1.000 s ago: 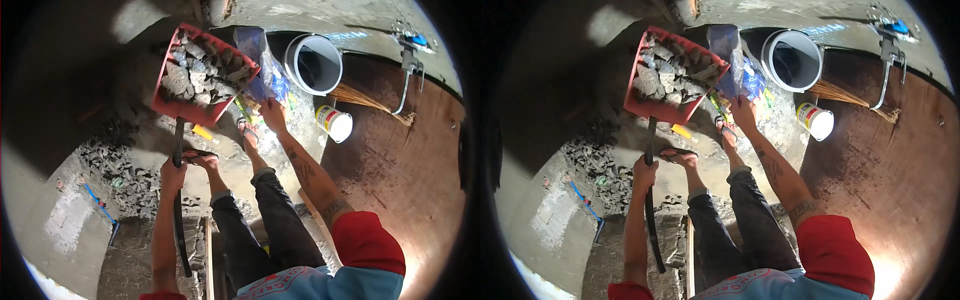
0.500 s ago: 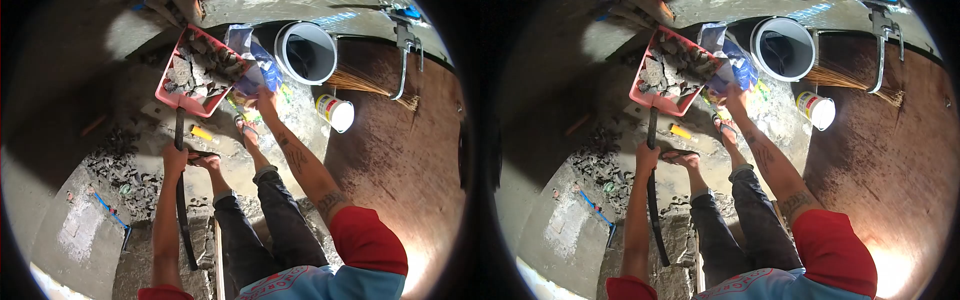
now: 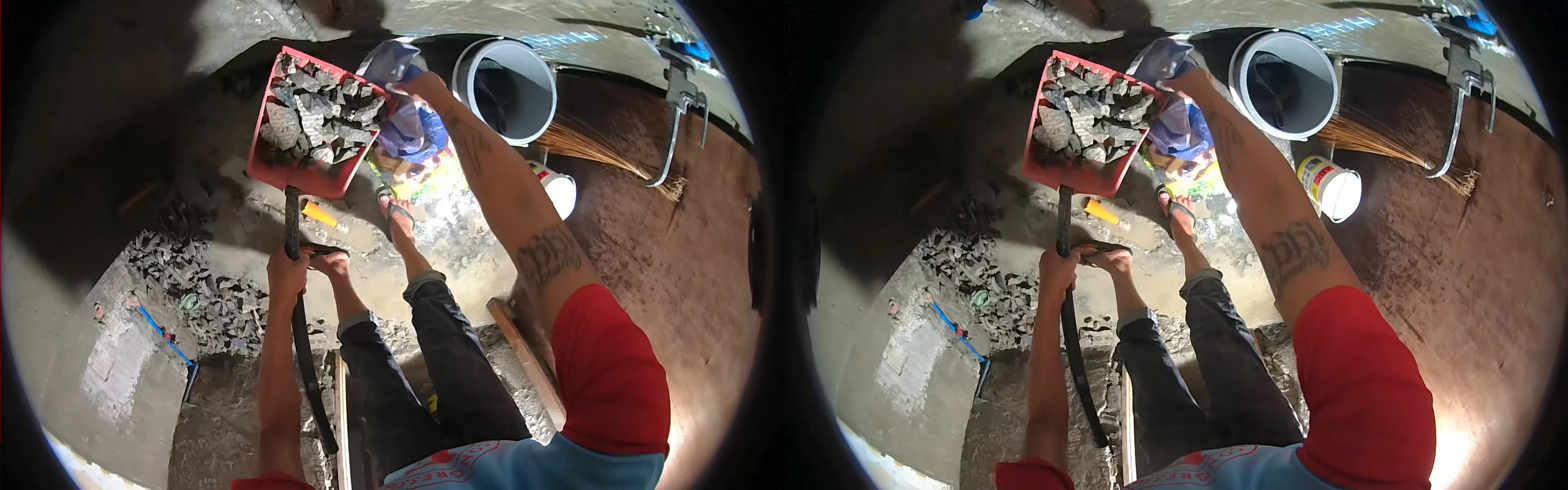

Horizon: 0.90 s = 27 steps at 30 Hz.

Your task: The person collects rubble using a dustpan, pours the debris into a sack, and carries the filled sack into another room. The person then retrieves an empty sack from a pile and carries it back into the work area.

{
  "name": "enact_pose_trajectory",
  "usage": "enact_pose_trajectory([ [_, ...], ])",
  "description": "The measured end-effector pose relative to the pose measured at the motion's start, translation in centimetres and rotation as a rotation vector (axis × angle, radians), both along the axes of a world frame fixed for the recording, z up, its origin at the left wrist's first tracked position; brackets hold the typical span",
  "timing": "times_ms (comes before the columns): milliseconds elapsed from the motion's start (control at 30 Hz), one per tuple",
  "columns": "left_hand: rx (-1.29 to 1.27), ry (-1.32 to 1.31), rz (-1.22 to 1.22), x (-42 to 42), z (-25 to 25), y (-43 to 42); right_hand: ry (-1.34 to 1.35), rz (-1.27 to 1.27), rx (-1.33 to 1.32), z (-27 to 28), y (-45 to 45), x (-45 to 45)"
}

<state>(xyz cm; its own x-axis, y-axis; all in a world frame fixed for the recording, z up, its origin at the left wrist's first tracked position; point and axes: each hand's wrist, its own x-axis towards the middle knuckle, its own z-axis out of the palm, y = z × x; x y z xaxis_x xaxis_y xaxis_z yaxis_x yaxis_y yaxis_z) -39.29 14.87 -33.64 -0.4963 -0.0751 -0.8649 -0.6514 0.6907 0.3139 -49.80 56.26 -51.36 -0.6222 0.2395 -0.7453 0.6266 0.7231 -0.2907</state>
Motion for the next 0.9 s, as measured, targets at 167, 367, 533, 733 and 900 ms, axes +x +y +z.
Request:
enact_pose_trajectory([
  [167,-0.065,0.087,-0.027,-0.5,1.6,1.3,0.639,-0.552,0.011,-0.3,0.9,1.3],
  [367,-0.059,0.115,0.002,-1.0,1.9,1.9,0.322,-0.330,0.147,0.0,0.4,-0.1],
  [533,0.031,0.052,0.048,-0.4,1.5,2.3,0.268,-0.676,0.042,1.0,-0.8,-0.6],
  [733,-0.122,0.196,-0.142,-0.5,3.0,3.4,0.603,-0.629,0.069,7.6,0.4,7.3],
  [900,-0.264,0.393,-0.460,-1.5,4.9,3.4,0.703,-0.787,-0.243,8.9,1.3,10.3],
])
